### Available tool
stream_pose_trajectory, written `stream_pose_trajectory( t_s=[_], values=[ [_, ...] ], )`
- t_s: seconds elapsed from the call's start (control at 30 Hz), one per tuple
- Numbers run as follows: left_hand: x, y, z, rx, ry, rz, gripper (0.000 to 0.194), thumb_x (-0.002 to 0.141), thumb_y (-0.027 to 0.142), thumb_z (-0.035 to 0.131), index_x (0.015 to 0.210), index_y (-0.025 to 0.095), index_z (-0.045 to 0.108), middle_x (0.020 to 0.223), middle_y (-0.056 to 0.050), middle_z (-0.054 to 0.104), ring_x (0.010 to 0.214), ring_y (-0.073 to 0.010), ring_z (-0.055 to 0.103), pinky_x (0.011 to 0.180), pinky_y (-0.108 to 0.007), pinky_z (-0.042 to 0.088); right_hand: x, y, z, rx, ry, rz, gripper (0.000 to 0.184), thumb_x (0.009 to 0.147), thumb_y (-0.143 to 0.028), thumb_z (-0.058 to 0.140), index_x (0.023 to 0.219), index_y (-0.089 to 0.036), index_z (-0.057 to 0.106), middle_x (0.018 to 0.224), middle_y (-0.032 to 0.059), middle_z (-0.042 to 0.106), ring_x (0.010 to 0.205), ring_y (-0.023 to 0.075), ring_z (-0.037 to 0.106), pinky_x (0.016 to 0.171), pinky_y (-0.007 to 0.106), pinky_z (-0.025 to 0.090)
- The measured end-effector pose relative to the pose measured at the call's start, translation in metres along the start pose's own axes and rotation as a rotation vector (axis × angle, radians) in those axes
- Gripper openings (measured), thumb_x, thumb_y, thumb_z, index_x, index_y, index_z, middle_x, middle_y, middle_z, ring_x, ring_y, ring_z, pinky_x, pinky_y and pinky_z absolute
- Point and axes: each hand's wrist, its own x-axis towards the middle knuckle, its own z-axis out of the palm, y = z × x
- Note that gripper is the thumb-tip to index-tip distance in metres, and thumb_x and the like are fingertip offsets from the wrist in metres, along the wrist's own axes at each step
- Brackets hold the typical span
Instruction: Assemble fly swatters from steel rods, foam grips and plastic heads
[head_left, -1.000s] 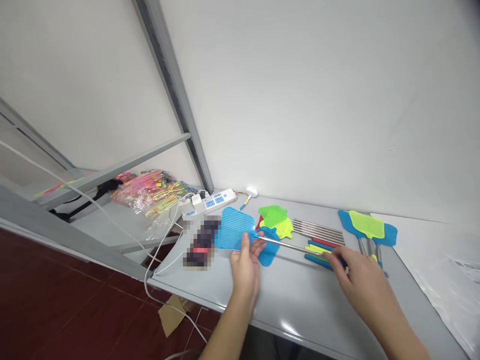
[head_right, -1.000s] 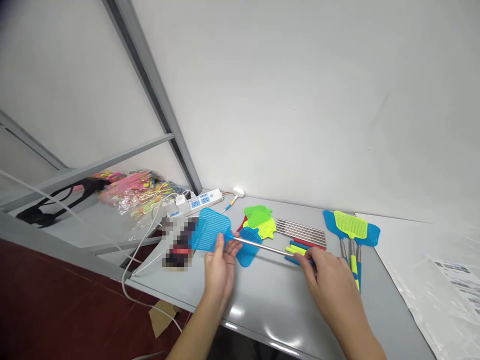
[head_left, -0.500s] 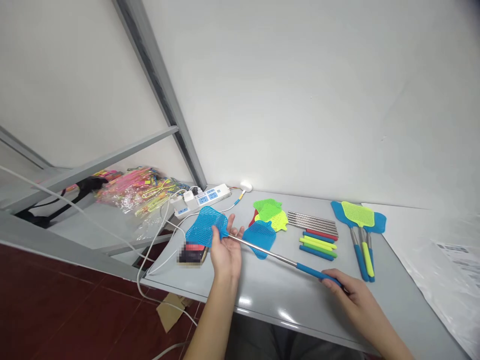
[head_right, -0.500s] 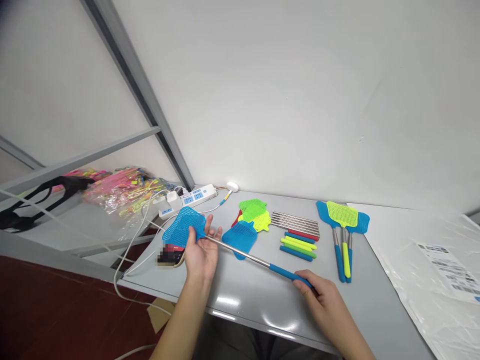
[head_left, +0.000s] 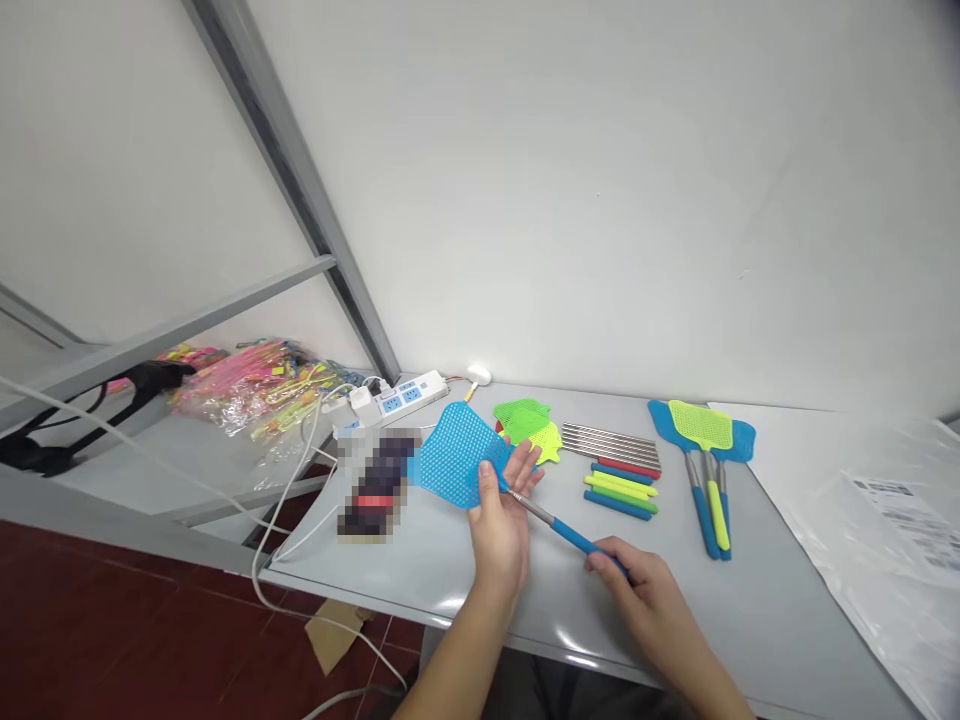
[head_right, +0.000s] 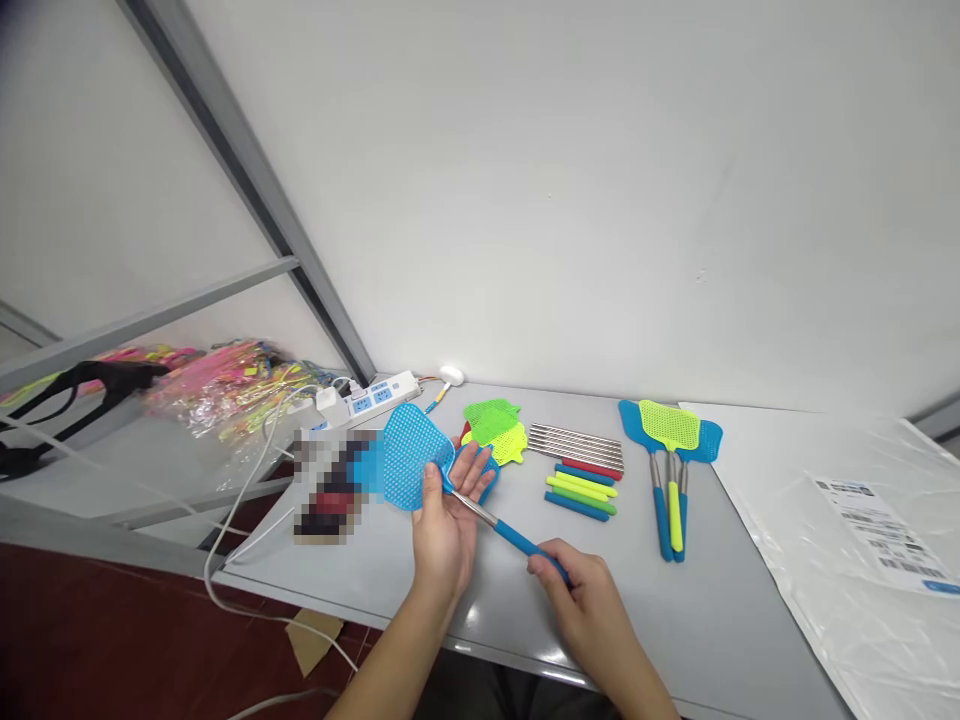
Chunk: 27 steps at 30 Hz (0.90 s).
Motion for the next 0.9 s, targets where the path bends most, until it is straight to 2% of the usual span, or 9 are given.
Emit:
stream_pose_trajectory(
  t_s=[0.1, 0.23, 0.3, 0.43, 0.5, 0.57, 0.7, 0.8, 0.9],
  values=[
    [0.006, 0.008, 0.005, 0.048, -0.061, -0.045, 0.046, 0.089, 0.051, 0.056, 0.118, 0.016, 0.061, 0.11, -0.017, 0.071, 0.101, -0.0279, 0.068, 0.091, -0.042, 0.049, -0.005, -0.007, -0.003, 0.083, -0.087, 0.042, 0.038, 0.094, -0.051, 0.044, 0.078, -0.02, 0.06, 0.063, -0.0008, 0.054, 0.064, 0.0155, 0.05, 0.061, 0.026, 0.036],
    [0.017, 0.003, 0.019, 0.121, -0.26, -0.24, 0.046, 0.088, 0.051, 0.058, 0.114, 0.014, 0.062, 0.108, -0.018, 0.071, 0.094, -0.0286, 0.07, 0.082, -0.039, 0.05, -0.018, -0.007, -0.006, 0.465, -0.191, 0.218, 0.043, 0.095, -0.056, 0.038, 0.077, -0.02, 0.054, 0.043, -0.0078, 0.037, 0.042, 0.0094, 0.025, 0.046, 0.023, 0.022],
    [0.017, -0.01, 0.029, 0.173, -0.388, -0.336, 0.042, 0.087, 0.051, 0.058, 0.107, 0.014, 0.064, 0.113, -0.019, 0.069, 0.096, -0.0288, 0.069, 0.079, -0.037, 0.05, -0.024, -0.001, -0.01, 0.572, -0.076, 0.24, 0.045, 0.095, -0.057, 0.035, 0.078, -0.02, 0.053, 0.04, -0.0088, 0.034, 0.04, 0.009, 0.021, 0.044, 0.023, 0.019],
    [0.005, -0.042, 0.047, 0.351, -0.56, -0.434, 0.044, 0.089, 0.051, 0.055, 0.119, 0.02, 0.061, 0.114, -0.016, 0.069, 0.092, -0.0251, 0.069, 0.071, -0.033, 0.049, -0.035, 0.021, -0.033, 0.38, 0.407, 0.248, 0.043, 0.094, -0.058, 0.036, 0.085, -0.02, 0.055, 0.047, -0.0075, 0.036, 0.045, 0.0115, 0.033, 0.049, 0.024, 0.03],
    [-0.003, -0.051, 0.049, 0.475, -0.635, -0.365, 0.041, 0.089, 0.049, 0.056, 0.119, 0.021, 0.063, 0.11, -0.014, 0.07, 0.087, -0.0237, 0.068, 0.071, -0.033, 0.048, -0.042, 0.036, -0.051, 0.134, 0.597, 0.332, 0.044, 0.094, -0.058, 0.034, 0.092, -0.021, 0.056, 0.05, -0.0053, 0.042, 0.048, 0.0148, 0.042, 0.051, 0.026, 0.035],
    [-0.009, -0.054, 0.043, 0.608, -0.711, -0.191, 0.03, 0.088, 0.042, 0.06, 0.107, 0.021, 0.071, 0.104, -0.013, 0.072, 0.087, -0.0236, 0.066, 0.077, -0.034, 0.048, -0.048, 0.05, -0.071, -0.154, 0.676, 0.469, 0.046, 0.096, -0.057, 0.027, 0.094, -0.022, 0.058, 0.058, 0.0002, 0.055, 0.055, 0.0197, 0.053, 0.054, 0.029, 0.04],
    [-0.013, -0.052, 0.019, 0.773, -0.785, 0.128, 0.01, 0.08, 0.028, 0.069, 0.087, 0.024, 0.076, 0.086, -0.009, 0.072, 0.084, -0.0256, 0.065, 0.082, -0.035, 0.048, -0.048, 0.07, -0.103, -0.437, 0.697, 0.644, 0.052, 0.097, -0.052, 0.021, 0.088, -0.021, 0.061, 0.085, 0.0131, 0.071, 0.075, 0.0276, 0.065, 0.062, 0.035, 0.043],
    [-0.012, -0.05, 0.001, 0.901, -0.829, 0.303, 0.015, 0.086, 0.026, 0.059, 0.092, 0.023, 0.073, 0.084, -0.008, 0.07, 0.081, -0.0237, 0.064, 0.077, -0.035, 0.05, -0.033, 0.078, -0.115, -0.508, 0.677, 0.713, 0.056, 0.098, -0.045, 0.018, 0.087, -0.018, 0.065, 0.085, 0.017, 0.072, 0.078, 0.029, 0.066, 0.065, 0.036, 0.043],
    [-0.009, -0.048, -0.01, 1.009, -0.826, 0.387, 0.021, 0.092, 0.023, 0.049, 0.097, 0.02, 0.069, 0.086, -0.005, 0.068, 0.082, -0.0197, 0.063, 0.074, -0.031, 0.05, -0.015, 0.081, -0.12, -0.572, 0.599, 0.765, 0.056, 0.097, -0.043, 0.022, 0.08, -0.016, 0.068, 0.083, 0.0178, 0.072, 0.078, 0.0289, 0.067, 0.067, 0.036, 0.043]
  ],
)
